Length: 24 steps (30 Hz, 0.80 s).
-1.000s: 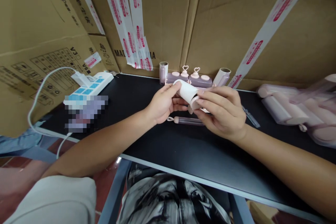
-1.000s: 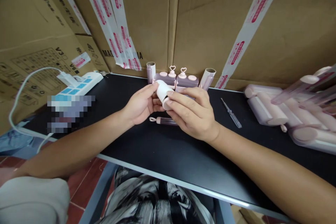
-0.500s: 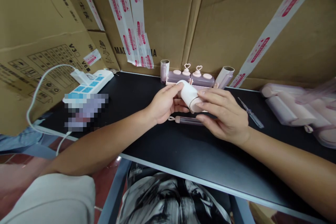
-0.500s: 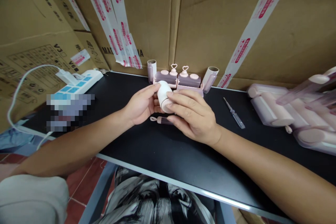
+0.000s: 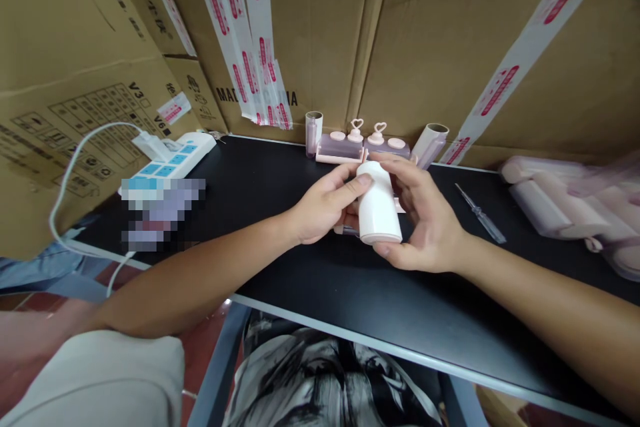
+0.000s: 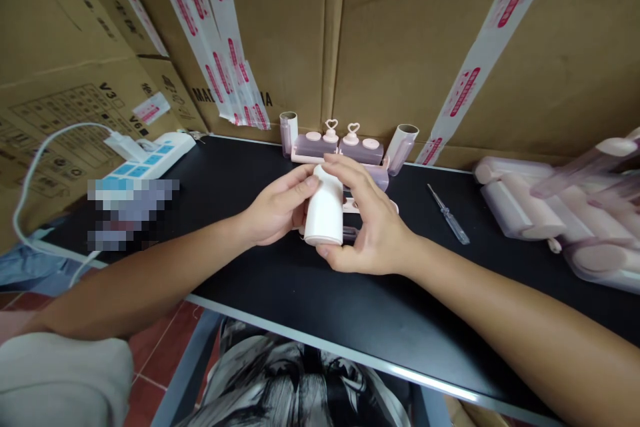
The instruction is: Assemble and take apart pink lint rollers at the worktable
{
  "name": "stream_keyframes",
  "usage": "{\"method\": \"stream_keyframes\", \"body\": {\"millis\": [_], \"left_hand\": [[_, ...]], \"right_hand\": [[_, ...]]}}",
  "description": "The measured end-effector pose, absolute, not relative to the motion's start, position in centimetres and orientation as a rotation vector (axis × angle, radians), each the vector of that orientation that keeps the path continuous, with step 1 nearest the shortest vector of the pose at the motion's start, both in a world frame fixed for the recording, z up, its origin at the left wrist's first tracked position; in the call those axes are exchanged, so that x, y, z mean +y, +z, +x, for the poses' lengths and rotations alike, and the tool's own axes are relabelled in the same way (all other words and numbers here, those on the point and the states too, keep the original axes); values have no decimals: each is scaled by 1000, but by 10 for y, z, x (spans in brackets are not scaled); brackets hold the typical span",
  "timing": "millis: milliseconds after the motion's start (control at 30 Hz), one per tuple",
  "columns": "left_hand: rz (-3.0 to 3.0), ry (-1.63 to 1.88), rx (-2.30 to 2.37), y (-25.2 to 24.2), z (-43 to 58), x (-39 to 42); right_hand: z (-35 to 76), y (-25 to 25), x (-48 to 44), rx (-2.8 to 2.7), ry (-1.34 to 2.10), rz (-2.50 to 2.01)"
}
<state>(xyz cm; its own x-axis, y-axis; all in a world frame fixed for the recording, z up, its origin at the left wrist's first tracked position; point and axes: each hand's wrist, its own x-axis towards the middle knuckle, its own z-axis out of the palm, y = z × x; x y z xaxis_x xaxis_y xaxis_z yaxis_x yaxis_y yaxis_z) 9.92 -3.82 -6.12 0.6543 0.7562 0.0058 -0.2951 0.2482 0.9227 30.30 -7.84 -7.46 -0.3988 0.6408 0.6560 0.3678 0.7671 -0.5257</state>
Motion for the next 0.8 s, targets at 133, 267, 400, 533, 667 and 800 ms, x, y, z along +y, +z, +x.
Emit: {"method": "stream_keyframes", "body": {"millis": [133, 267, 400, 533, 667, 800], "left_hand": [[1240, 689, 409, -67, 98, -27], [1406, 654, 353, -68, 93, -10], [1756, 696, 420, -72, 90, 5], [2376, 661, 524, -79, 89, 14], [2552, 447, 576, -80, 93, 17], [2571, 393, 543, -79, 97, 20]], "right_hand": [[308, -65, -78, -2084, 312, -714], [312, -41, -84, -1980, 378, -652], [313, -15, -94, -1775, 529, -652], [317, -3, -101, -1630, 611, -637], [320, -6, -108, -1432, 767, -668], [325, -21, -119, -1175, 987, -723]]}}
